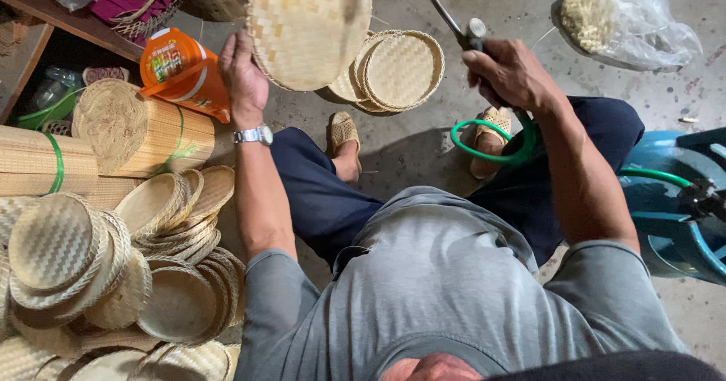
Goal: The person sits on the floor and uses a handheld blowtorch to apply flame to the surface of round woven baskets. They rotate each basket to cover the surface and then place it on a stack.
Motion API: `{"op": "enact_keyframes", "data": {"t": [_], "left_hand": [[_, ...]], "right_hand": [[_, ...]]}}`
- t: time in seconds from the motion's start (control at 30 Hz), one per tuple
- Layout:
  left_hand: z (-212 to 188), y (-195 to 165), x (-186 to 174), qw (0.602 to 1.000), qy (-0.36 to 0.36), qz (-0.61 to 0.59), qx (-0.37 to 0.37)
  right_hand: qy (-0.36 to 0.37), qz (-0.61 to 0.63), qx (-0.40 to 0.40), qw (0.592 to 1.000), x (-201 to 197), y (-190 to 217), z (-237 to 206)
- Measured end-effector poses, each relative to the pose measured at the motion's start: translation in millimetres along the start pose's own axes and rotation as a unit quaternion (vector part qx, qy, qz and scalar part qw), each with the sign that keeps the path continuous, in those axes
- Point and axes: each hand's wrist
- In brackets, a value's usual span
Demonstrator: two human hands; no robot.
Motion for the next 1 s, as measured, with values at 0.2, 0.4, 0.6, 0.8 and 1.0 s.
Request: {"op": "enact_keyframes", "data": {"t": [0.2, 0.4, 0.6, 0.8, 1.0], "left_hand": [[2.4, 4.0, 20.9, 0.999, -0.013, -0.048, -0.017], [-6.0, 14.9, 15.6, 0.999, 0.014, -0.028, -0.031], [-7.5, 29.4, 49.2, 0.997, -0.029, -0.031, -0.058], [3.4, 23.2, 35.6, 0.975, -0.081, -0.203, -0.041], [11.0, 1.6, -14.9, 0.971, -0.085, -0.183, 0.126]], "right_hand": [[0.102, -0.079, 0.014, 0.992, 17.0, -5.5, -3.5], [-0.013, -0.054, 0.057, 0.997, 7.1, -1.9, 3.3], [0.08, -0.081, -0.049, 0.992, 11.7, 15.9, 5.2], [0.065, -0.151, 0.029, 0.986, 19.4, -27.0, 21.4], [-0.055, 0.031, -0.033, 0.997, 6.0, -35.0, 54.9]]}}
Point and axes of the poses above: each hand's wrist, its own z-axis towards the middle knuckle, its own x-axis out of the palm, y = z × x, and after that the axes turned 2 degrees about z, right-handed
